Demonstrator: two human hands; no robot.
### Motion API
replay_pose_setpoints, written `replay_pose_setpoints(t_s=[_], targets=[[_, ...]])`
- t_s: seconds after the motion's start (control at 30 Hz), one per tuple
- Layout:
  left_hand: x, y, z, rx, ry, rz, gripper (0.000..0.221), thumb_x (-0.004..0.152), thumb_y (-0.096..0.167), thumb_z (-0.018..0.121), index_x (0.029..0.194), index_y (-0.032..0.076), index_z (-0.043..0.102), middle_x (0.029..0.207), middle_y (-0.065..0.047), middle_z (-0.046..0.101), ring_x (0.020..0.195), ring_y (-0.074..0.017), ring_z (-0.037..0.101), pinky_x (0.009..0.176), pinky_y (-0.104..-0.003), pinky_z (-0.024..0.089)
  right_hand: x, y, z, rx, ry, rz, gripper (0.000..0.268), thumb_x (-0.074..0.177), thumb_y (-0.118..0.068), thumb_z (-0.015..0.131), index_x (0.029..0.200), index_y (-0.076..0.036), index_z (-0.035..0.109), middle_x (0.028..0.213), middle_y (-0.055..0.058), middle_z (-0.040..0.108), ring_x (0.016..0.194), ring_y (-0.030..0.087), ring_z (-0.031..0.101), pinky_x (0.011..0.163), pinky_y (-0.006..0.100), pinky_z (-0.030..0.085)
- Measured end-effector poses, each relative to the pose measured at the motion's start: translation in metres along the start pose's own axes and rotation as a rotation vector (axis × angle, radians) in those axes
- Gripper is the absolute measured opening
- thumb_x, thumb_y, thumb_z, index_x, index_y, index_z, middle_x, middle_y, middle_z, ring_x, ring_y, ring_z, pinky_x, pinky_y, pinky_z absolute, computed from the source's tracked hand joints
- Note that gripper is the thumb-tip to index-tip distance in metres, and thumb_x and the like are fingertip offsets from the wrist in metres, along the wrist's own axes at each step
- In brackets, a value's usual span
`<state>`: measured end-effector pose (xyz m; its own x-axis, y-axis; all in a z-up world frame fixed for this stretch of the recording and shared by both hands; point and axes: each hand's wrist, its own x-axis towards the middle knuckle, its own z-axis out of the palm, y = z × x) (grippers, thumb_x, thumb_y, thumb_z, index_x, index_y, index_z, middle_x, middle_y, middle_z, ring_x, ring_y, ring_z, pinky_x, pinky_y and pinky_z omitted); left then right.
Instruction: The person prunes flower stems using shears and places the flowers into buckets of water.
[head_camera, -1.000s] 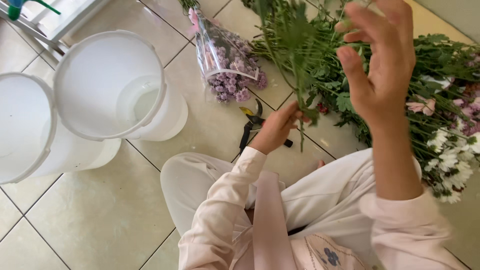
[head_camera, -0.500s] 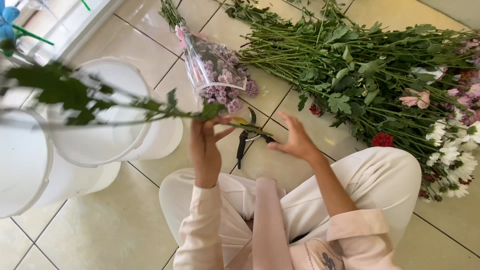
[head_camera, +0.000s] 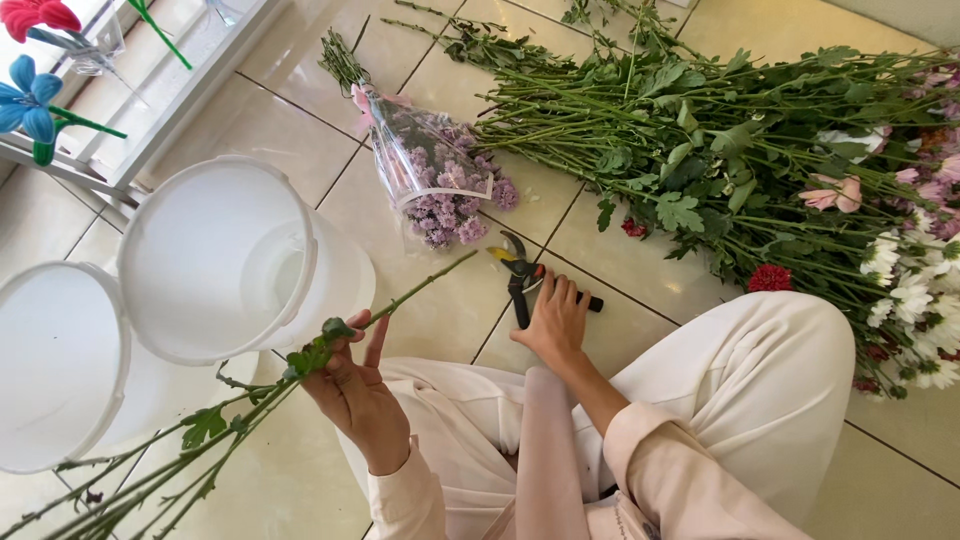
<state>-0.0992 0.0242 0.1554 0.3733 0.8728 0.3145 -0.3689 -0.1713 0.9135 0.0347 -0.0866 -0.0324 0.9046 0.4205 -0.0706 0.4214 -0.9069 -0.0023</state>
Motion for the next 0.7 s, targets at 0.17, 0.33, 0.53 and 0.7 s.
replay_pose_setpoints(t_s=[0.17, 0.33, 0.53, 0.7], targets=[[-0.002, 0.007, 0.002, -0.086, 0.030, -0.043, 0.014, 0.094, 0.023, 0.036, 0.095, 0.010, 0.039, 0.085, -0.007, 0.045, 0.090, -0.0231, 0.054, 0.084, -0.047, 0.052, 0.006, 0.044, -0.081, 0.818, -0.640, 0.240, 0.070, 0.060, -0.040, 0.049, 0.124, -0.012, 0.038, 0.099, 0.009, 0.060, 0.083, 0.022, 0.058, 0.065, 0.033, 0.046], [-0.003, 0.010, 0.010, -0.110, 0.060, -0.079, 0.011, 0.093, 0.023, 0.038, 0.092, 0.012, 0.041, 0.082, -0.005, 0.046, 0.084, -0.0192, 0.054, 0.077, -0.045, 0.054, -0.019, 0.083, -0.075, 2.142, -0.917, 0.415, 0.063, 0.056, -0.018, 0.038, 0.114, 0.004, 0.047, 0.104, 0.023, 0.053, 0.098, 0.035, 0.050, 0.082, 0.050, 0.037], [-0.007, 0.006, 0.020, -0.077, 0.073, -0.081, 0.011, 0.094, 0.024, 0.037, 0.094, 0.014, 0.041, 0.085, -0.004, 0.047, 0.087, -0.0197, 0.055, 0.072, -0.040, 0.054, -0.033, 0.083, -0.076, 2.158, -0.956, 0.445, 0.070, 0.051, -0.020, 0.036, 0.117, 0.001, 0.049, 0.098, 0.021, 0.054, 0.089, 0.032, 0.050, 0.079, 0.043, 0.038], [-0.004, 0.008, 0.028, -0.053, 0.100, -0.076, 0.012, 0.094, 0.024, 0.037, 0.093, 0.013, 0.040, 0.083, -0.006, 0.045, 0.086, -0.0187, 0.054, 0.073, -0.039, 0.055, -0.035, 0.079, -0.089, 2.563, -1.181, -0.002, 0.074, 0.046, -0.016, 0.048, 0.117, 0.004, 0.040, 0.102, 0.015, 0.051, 0.098, 0.028, 0.049, 0.092, 0.045, 0.037]])
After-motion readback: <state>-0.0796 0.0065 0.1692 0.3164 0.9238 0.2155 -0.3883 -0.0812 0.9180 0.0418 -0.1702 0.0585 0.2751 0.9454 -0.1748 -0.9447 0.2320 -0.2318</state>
